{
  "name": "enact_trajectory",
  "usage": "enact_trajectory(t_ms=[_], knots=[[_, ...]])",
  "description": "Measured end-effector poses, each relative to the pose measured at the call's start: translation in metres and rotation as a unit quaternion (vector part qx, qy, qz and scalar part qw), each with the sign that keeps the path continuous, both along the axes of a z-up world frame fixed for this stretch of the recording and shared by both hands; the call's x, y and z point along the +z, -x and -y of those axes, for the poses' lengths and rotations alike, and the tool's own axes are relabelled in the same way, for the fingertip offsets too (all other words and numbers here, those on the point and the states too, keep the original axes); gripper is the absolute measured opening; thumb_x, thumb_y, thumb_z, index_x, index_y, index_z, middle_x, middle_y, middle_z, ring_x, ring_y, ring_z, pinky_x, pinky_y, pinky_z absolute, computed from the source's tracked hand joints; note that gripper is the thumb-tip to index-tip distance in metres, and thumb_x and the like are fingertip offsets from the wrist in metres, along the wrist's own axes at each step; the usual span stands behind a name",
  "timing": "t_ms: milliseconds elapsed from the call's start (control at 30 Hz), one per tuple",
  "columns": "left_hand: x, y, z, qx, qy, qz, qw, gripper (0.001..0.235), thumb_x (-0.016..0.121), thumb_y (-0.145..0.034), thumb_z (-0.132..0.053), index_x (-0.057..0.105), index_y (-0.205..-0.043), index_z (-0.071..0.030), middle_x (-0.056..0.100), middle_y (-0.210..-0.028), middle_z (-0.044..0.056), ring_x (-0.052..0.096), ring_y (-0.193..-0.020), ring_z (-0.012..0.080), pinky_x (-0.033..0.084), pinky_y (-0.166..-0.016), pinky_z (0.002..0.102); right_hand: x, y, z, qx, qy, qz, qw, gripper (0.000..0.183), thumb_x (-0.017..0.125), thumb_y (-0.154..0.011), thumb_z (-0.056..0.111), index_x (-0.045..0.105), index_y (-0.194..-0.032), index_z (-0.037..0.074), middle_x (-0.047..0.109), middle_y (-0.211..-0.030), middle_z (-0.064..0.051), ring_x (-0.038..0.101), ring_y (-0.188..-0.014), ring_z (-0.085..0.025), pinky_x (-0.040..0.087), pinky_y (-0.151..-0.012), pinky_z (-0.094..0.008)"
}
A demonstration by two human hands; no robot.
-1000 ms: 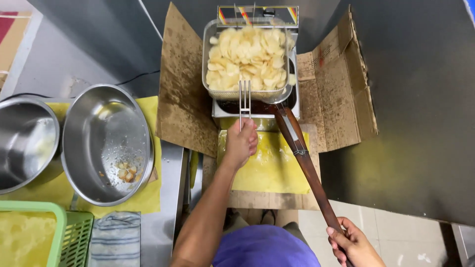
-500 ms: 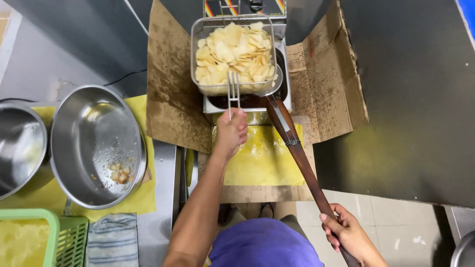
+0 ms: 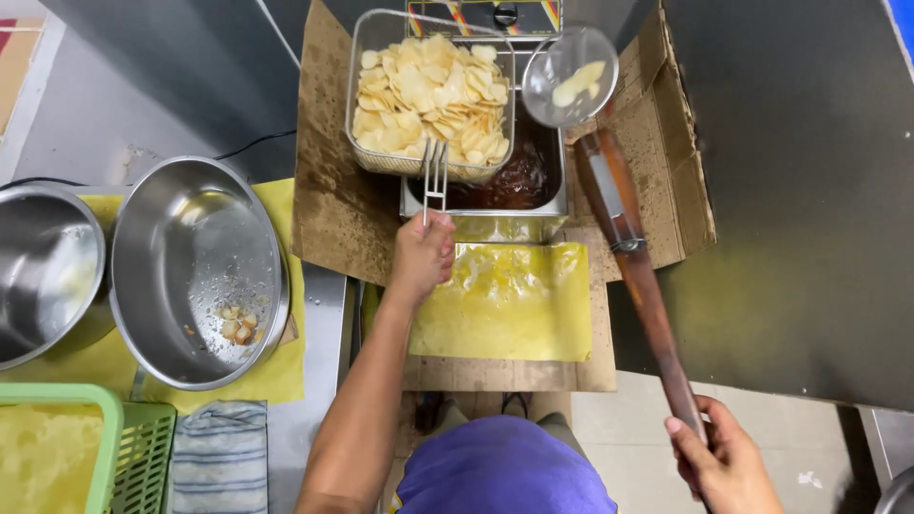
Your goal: The person lifts a wire basket of fried chips from a deep fryer and places it into a metal bowl. They then use a long-handled strainer to skim debris from the hot oil. Finally, the person transfers the fried chips from the bowl into a green plastic basket.
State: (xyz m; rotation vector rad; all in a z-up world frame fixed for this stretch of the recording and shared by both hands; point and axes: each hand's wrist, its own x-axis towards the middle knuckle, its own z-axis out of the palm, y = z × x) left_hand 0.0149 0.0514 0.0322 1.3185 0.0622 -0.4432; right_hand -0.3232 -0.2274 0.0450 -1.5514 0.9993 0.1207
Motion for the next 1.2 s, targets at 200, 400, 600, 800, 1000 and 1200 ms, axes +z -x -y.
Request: enact_trajectory(t_ms=[200, 400, 600, 800, 1000, 1200], knots=[[-0.022, -0.003, 0.019, -0.009, 0.001, -0.046, 0.999, 0.021, 0.054, -0.108, -0.024, 0.050, -0.091, -0.012, 0.044, -0.064, -0.001, 0.034, -0.048, 0.0090, 0.023, -0.040, 0.024, 0.021, 0.005, 0.000, 0.093, 0.293, -0.195, 0.931, 0.041, 0.069, -0.090, 0.042, 0.066, -0.127, 0.025, 0.076, -0.062, -0.013, 0.070, -0.057, -0.030, 0.055, -0.068, -0.037], [-0.020, -0.006, 0.031, -0.009, 0.012, -0.053, 0.998, 0.023, 0.054, -0.109, -0.024, 0.052, -0.090, -0.011, 0.045, -0.065, 0.000, 0.035, -0.049, 0.0096, 0.022, -0.041, 0.025, -0.005, 0.014, -0.013, 0.141, 0.417, -0.203, 0.875, 0.047, 0.060, -0.091, 0.052, 0.053, -0.136, 0.039, 0.083, -0.093, -0.004, 0.076, -0.087, -0.040, 0.060, -0.073, -0.044], [-0.013, -0.007, 0.028, -0.011, 0.015, -0.057, 0.998, 0.025, 0.053, -0.109, -0.026, 0.052, -0.089, -0.011, 0.045, -0.064, -0.001, 0.032, -0.047, 0.0084, 0.020, -0.039, 0.024, 0.014, -0.009, -0.029, -0.038, 0.116, -0.015, 0.992, 0.031, 0.071, -0.092, 0.017, 0.064, -0.121, 0.009, 0.053, -0.063, -0.017, 0.043, -0.048, -0.027, 0.032, -0.038, -0.040], [0.014, -0.008, 0.008, -0.017, -0.017, -0.049, 0.999, 0.019, 0.055, -0.108, -0.022, 0.056, -0.094, -0.011, 0.046, -0.065, -0.003, 0.033, -0.048, 0.0078, 0.024, -0.038, 0.024, 0.016, -0.023, -0.026, -0.036, 0.032, 0.032, 0.998, 0.022, 0.063, -0.098, 0.008, 0.058, -0.118, 0.000, 0.052, -0.067, -0.018, 0.041, -0.044, -0.025, 0.032, -0.034, -0.039], [0.040, -0.018, -0.010, -0.008, 0.072, 0.003, 0.997, 0.016, 0.055, -0.107, -0.019, 0.056, -0.094, -0.009, 0.042, -0.062, -0.002, 0.032, -0.044, 0.0058, 0.022, -0.031, 0.022, 0.024, -0.038, -0.026, 0.023, 0.064, -0.077, 0.995, 0.024, 0.062, -0.099, 0.016, 0.062, -0.121, 0.007, 0.057, -0.072, -0.016, 0.049, -0.054, -0.026, 0.041, -0.044, -0.041], [0.089, -0.016, -0.015, -0.009, 0.110, 0.035, 0.993, 0.022, 0.061, -0.102, -0.026, 0.054, -0.092, -0.008, 0.039, -0.062, -0.002, 0.031, -0.044, 0.0038, 0.021, -0.031, 0.019, 0.019, -0.052, -0.006, 0.199, 0.252, -0.191, 0.927, 0.033, 0.058, -0.099, 0.035, 0.057, -0.128, 0.020, 0.079, -0.093, -0.020, 0.067, -0.091, -0.043, 0.049, -0.080, -0.043]])
